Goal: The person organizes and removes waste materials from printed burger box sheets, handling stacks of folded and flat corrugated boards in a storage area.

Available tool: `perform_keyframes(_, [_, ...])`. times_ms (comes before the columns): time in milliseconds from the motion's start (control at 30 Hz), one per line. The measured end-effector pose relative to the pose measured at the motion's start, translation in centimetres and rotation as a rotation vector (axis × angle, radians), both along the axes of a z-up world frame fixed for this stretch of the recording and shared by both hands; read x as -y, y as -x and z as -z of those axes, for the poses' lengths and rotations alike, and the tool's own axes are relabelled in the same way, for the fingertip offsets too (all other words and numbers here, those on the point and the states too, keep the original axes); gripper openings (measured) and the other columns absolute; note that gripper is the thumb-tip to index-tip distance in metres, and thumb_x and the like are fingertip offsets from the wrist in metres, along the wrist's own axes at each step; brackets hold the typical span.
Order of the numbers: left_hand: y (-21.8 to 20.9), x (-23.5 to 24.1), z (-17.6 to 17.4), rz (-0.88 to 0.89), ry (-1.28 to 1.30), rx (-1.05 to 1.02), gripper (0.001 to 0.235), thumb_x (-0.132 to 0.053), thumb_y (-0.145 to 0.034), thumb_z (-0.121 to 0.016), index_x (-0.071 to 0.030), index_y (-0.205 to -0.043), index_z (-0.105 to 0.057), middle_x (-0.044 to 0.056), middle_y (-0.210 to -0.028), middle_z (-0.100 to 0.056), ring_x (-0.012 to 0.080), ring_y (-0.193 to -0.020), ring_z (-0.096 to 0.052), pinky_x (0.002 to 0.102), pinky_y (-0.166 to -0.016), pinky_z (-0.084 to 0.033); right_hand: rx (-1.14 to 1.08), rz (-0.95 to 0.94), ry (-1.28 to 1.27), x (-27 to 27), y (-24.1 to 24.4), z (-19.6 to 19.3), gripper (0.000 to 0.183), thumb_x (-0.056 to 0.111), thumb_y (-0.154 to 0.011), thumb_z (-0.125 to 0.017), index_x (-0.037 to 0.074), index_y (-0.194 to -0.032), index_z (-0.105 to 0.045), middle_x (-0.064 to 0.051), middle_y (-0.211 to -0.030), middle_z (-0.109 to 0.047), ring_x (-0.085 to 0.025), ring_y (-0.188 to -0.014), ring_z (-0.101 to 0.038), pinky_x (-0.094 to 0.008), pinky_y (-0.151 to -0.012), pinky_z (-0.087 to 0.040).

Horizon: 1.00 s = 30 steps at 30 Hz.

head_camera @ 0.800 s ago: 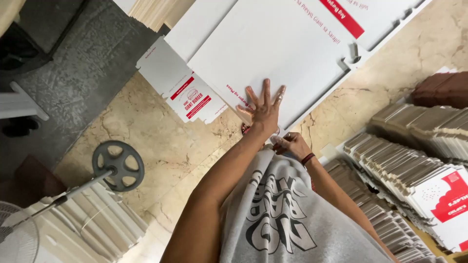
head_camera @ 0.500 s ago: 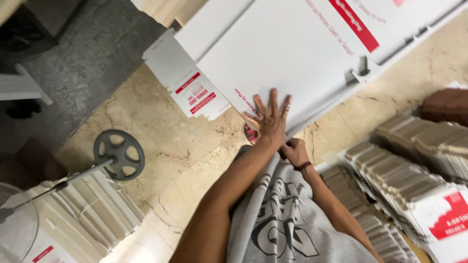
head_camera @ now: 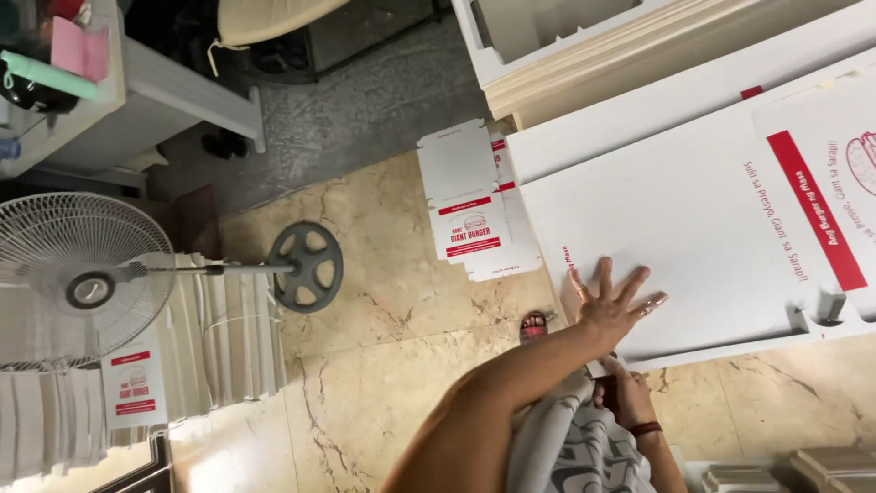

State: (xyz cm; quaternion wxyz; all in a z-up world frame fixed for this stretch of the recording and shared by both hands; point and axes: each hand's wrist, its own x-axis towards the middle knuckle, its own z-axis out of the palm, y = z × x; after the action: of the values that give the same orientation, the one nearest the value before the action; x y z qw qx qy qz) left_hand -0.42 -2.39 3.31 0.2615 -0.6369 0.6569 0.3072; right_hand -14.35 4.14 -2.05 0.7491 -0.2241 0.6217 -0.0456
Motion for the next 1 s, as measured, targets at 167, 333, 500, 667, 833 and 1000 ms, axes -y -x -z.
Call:
perform_keyframes(167, [0.1, -0.5, -0.1, 0.025, 0.08, 0.108, 0.103, -0.039, -0.092, -0.062, -0.047, -0.157, 0.018, 0.002, -0.169, 0.031, 0.0584, -0.152, 0.014, 0.095, -0.098, -0.003, -0.133, -0.41, 0.671, -3.2, 6.2, 13.6, 0.025, 0.03, -0.088, -0.072, 0.029, -0.092, -0.048, 0.003, -0.055, -0.032, -0.012, -0.052, -0.035, -0.028, -0.055, -0.03])
perform_keyframes(333, [-1.9, 1.8, 2.5, -0.086, -0.083, -0.245, 0.114, 0.006, -0.083, -0.066, -0.049, -0.161, -0.003, -0.002, -0.17, 0.029, 0.057, -0.15, 0.026, 0.093, -0.1, -0.003, -0.067, -0.145, 0.472, -2.2, 3.3, 2.7, 0.056, 0.034, -0.09, -0.072, 0.004, -0.044, -0.064, -0.006, -0.039, -0.052, -0.01, -0.042, -0.044, -0.029, -0.042, -0.032])
perform_keyframes(500, [-5.7, 12.0, 6.6, 0.017, 0.67, -0.016, 0.093, -0.058, -0.087, -0.069, -0.023, -0.161, -0.024, 0.013, -0.166, -0.029, 0.0477, -0.148, -0.027, 0.079, -0.111, -0.019, -0.019, -0.496, -0.036, 0.6, 1.4, -3.2, 0.057, 0.052, -0.086, -0.063, -0.002, -0.083, -0.081, -0.016, -0.074, -0.079, -0.021, -0.066, -0.07, -0.029, -0.06, -0.049])
perform_keyframes(667, [-9.0, 26.5, 6.3, -0.338, 0.562, -0.124, 0.107, -0.071, -0.088, -0.064, -0.018, -0.164, -0.011, 0.017, -0.167, -0.015, 0.0476, -0.152, -0.015, 0.069, -0.115, -0.019, -0.012, 0.223, -0.13, 4.1, 4.0, 0.8, 0.078, 0.044, -0.083, -0.065, 0.012, -0.152, -0.043, -0.013, -0.156, -0.051, -0.036, -0.132, -0.06, -0.054, -0.092, -0.055])
perform_keyframes(833, [-9.3, 31.1, 0.2, -0.506, 0.436, -0.154, 0.103, -0.073, -0.085, -0.062, -0.018, -0.162, -0.021, 0.022, -0.147, -0.049, 0.0393, -0.135, -0.047, 0.055, -0.105, -0.04, -0.057, 0.748, 0.205, 5.6, 1.0, -0.2, 0.038, 0.017, -0.093, -0.069, 0.002, -0.127, -0.063, -0.012, -0.117, -0.072, -0.026, -0.101, -0.066, -0.041, -0.074, -0.057])
perform_keyframes(1000, [-10.6, 31.1, -7.8, -0.422, -0.124, -0.55, 0.061, -0.052, -0.083, -0.068, -0.008, -0.126, -0.068, 0.009, -0.112, -0.076, 0.026, -0.099, -0.072, 0.038, -0.08, -0.057, -0.165, 0.769, 0.312, 1.4, 3.6, 3.9, 0.043, 0.014, -0.093, -0.066, -0.006, -0.131, -0.065, -0.019, -0.14, -0.065, -0.025, -0.136, -0.059, -0.035, -0.117, -0.045])
